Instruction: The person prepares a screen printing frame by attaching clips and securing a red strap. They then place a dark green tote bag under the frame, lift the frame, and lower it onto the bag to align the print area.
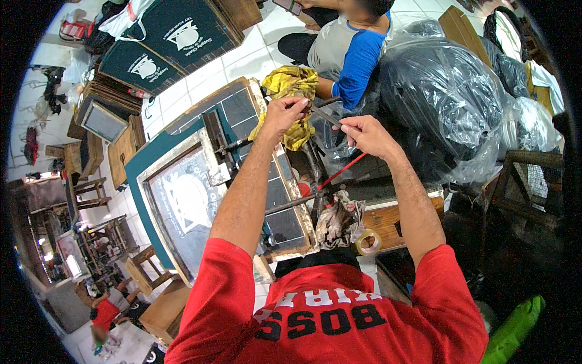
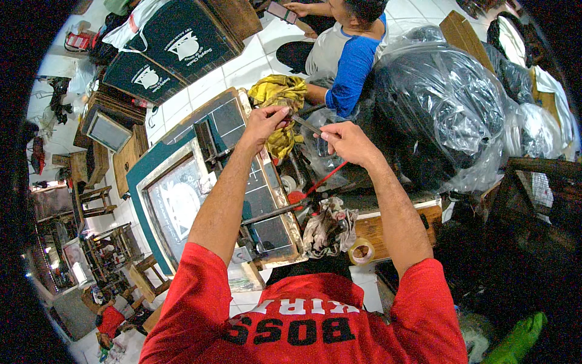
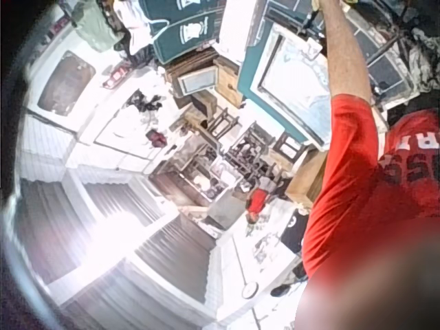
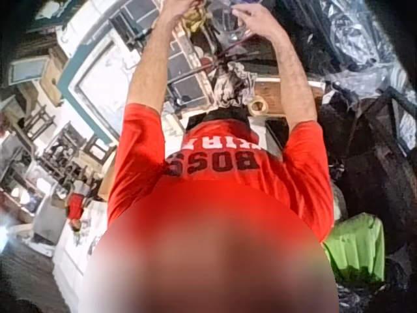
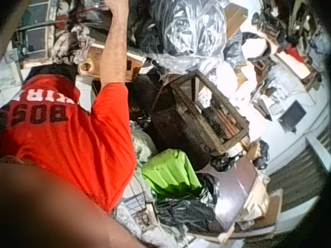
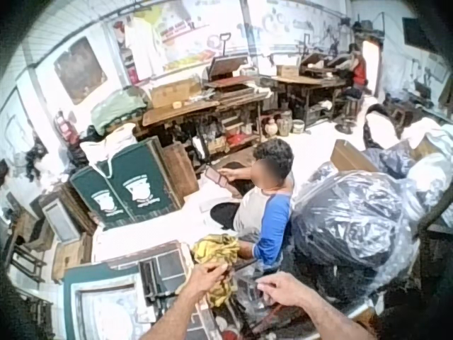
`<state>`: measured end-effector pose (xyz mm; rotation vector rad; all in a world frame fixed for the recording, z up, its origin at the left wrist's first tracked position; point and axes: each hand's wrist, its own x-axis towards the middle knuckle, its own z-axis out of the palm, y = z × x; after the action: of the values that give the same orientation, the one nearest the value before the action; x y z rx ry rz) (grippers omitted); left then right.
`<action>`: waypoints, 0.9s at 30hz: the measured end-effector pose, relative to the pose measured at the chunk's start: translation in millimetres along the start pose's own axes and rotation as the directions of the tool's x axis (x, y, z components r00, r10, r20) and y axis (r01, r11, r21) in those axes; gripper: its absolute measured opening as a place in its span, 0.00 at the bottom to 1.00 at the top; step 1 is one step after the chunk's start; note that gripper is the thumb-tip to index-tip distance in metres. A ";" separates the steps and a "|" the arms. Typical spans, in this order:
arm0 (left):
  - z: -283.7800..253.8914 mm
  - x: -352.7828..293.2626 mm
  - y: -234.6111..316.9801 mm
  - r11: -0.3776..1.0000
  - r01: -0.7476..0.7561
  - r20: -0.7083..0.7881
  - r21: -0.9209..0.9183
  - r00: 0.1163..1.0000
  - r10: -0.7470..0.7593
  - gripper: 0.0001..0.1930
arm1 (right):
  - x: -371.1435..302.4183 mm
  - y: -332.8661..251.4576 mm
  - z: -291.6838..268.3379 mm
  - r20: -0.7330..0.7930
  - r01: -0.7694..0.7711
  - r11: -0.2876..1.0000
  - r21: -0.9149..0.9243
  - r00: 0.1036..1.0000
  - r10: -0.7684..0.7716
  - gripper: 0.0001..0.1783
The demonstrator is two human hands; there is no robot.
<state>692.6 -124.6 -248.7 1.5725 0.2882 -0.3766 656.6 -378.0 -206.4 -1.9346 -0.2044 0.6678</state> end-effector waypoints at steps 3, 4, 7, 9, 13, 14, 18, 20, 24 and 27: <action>0.2 -0.6 2.6 1.000 0.004 0.004 0.002 1.000 -0.004 0.13 | -2.0 0.9 3.7 0.051 -0.058 0.989 0.135 0.997 0.051 0.13; 0.7 -0.9 3.3 1.000 -0.004 -0.007 0.022 1.000 0.004 0.13 | -4.9 0.5 9.4 0.008 -0.075 0.985 0.153 0.997 0.075 0.13; 3.4 -1.3 3.6 0.999 -0.011 -0.019 0.050 1.000 0.012 0.14 | -13.3 -2.6 33.3 -0.035 -0.137 0.942 0.307 0.987 0.155 0.11; 4.7 0.0 2.8 0.999 -0.010 -0.022 0.043 1.000 0.011 0.14 | -20.0 -6.7 62.8 -0.094 -0.156 0.880 0.449 0.971 0.221 0.12; 1.6 5.8 1.4 0.997 -0.038 0.000 0.073 0.999 0.038 0.12 | -16.7 -13.2 125.7 -0.330 -0.079 0.796 0.600 0.882 0.336 0.11; -1.4 8.0 1.2 0.994 -0.037 0.019 0.104 0.999 0.035 0.12 | -15.2 -12.4 138.9 -0.488 0.050 0.885 0.463 0.848 0.208 0.11; -3.7 11.9 -4.6 1.000 -0.014 0.027 0.024 1.000 0.014 0.12 | -5.7 -2.1 152.9 -0.561 0.093 0.924 0.370 0.815 0.143 0.12; -4.1 11.5 -4.6 0.995 -0.011 0.050 0.097 0.999 0.006 0.15 | -3.2 0.4 145.5 -0.492 0.086 0.923 0.375 0.862 0.120 0.13; -0.1 3.2 0.4 0.996 -0.053 0.056 0.070 0.997 0.049 0.16 | -4.0 -4.1 132.4 -0.205 -0.104 0.808 0.580 0.941 0.268 0.13; 6.8 -12.2 7.1 0.996 -0.073 0.032 0.050 0.997 0.071 0.18 | -5.0 -12.0 134.0 -0.235 -0.087 0.807 0.584 0.934 0.270 0.13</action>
<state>684.0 -131.0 -237.3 1.6211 0.1992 -0.3539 582.4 -269.6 -236.0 -1.4520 0.3531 0.4665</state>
